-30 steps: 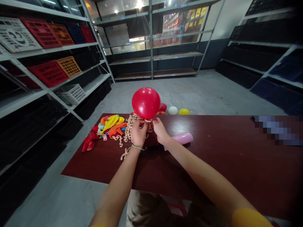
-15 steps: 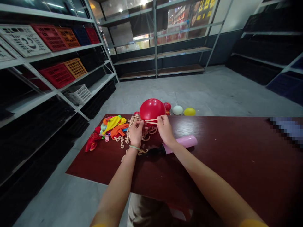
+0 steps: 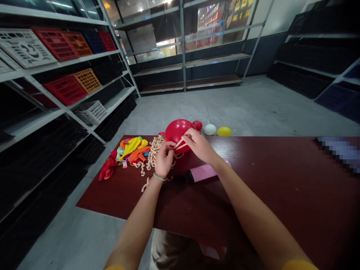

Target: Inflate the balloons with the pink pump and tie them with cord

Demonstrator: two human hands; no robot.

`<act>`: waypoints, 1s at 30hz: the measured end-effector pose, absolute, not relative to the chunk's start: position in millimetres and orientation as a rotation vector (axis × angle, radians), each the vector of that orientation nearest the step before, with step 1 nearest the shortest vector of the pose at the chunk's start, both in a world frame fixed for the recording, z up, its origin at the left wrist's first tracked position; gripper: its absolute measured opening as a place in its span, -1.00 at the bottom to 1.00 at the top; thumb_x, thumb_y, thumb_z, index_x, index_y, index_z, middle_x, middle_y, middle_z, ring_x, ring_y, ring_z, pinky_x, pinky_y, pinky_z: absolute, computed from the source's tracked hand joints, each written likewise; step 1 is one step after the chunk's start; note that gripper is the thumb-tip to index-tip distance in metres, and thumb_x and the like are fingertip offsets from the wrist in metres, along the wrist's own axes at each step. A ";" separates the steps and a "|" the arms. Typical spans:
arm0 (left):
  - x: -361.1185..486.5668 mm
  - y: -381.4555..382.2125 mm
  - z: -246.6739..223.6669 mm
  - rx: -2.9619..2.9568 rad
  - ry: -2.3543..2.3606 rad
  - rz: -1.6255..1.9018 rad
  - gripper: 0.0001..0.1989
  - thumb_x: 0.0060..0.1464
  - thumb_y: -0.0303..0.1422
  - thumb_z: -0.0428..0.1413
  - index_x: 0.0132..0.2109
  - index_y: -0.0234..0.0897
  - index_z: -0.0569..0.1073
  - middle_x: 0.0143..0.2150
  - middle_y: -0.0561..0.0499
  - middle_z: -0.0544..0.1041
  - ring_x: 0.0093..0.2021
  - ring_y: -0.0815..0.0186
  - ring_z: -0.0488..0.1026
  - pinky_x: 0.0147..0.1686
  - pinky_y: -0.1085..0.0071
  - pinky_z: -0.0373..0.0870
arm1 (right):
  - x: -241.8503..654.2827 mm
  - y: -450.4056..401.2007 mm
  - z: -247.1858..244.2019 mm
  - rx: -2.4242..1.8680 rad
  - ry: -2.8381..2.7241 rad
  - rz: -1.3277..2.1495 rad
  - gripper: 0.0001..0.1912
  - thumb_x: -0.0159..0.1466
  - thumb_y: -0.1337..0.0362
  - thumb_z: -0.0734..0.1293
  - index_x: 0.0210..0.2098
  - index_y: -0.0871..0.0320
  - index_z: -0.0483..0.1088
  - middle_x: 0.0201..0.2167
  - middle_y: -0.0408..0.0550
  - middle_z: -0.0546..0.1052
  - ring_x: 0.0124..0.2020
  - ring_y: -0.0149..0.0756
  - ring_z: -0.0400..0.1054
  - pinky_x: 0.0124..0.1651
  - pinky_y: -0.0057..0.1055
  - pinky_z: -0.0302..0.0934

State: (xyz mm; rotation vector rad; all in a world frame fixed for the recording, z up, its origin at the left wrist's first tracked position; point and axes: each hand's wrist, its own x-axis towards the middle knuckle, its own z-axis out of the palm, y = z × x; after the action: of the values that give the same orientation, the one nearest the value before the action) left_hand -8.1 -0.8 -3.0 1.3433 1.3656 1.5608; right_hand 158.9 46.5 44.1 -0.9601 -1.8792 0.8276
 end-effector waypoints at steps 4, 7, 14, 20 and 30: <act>-1.4 -4.4 0.3 1.292 1.234 1.367 -0.74 0.09 -0.33 0.10 -0.08 -0.23 0.54 -0.60 0.14 0.34 -0.66 0.47 0.17 -0.65 0.53 0.04 | 166.1 46.8 53.1 -0.774 -1.918 0.944 -0.79 0.36 0.06 0.22 -0.27 0.05 0.33 -0.31 -0.15 0.50 -0.27 -0.33 0.39 -0.16 -0.36 0.21; -0.6 -4.4 0.9 1.174 1.129 1.265 -0.74 0.07 -0.27 0.12 -0.12 -0.28 0.54 -0.61 0.15 0.31 -0.68 0.51 0.09 -0.66 0.55 -0.07 | 168.6 48.7 53.3 -0.760 -1.868 0.963 -0.78 0.35 0.07 0.23 -0.30 0.06 0.34 -0.34 -0.17 0.49 -0.30 -0.36 0.37 -0.18 -0.38 0.21; -5.0 -5.0 5.8 1.185 1.018 1.162 -0.68 0.08 -0.13 0.21 -0.15 -0.28 0.51 -0.47 0.07 0.41 -0.58 0.50 0.24 -0.63 0.57 0.01 | 173.3 56.1 52.1 -0.858 -1.817 0.890 -0.79 0.33 0.08 0.24 -0.32 0.07 0.35 -0.37 -0.16 0.47 -0.29 -0.32 0.36 -0.19 -0.34 0.21; -1.4 -4.3 4.3 1.283 1.118 1.217 -0.64 0.09 -0.04 0.19 -0.23 -0.28 0.50 -0.47 0.08 0.40 -0.58 0.49 0.24 -0.60 0.55 0.14 | 171.1 52.2 56.8 -0.787 -1.799 1.028 -0.86 0.33 0.13 0.23 -0.25 0.05 0.29 -0.36 -0.18 0.47 -0.31 -0.33 0.41 -0.17 -0.33 0.26; 1.5 -9.6 -0.6 1.498 1.302 1.268 -0.63 0.25 -0.05 0.02 -0.27 -0.25 0.49 -0.56 0.11 0.33 -0.59 0.42 0.24 -0.53 0.49 0.18 | 171.9 36.4 76.4 -0.672 -1.832 1.164 -0.88 0.30 0.23 0.26 -0.20 0.01 0.19 -0.47 -0.26 0.43 -0.39 -0.36 0.38 -0.21 -0.35 0.25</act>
State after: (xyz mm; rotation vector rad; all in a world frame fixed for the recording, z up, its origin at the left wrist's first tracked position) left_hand 1.5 -9.6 -0.6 1.4980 1.3016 1.2678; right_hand 171.9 36.4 76.4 -0.6722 -1.8320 1.1635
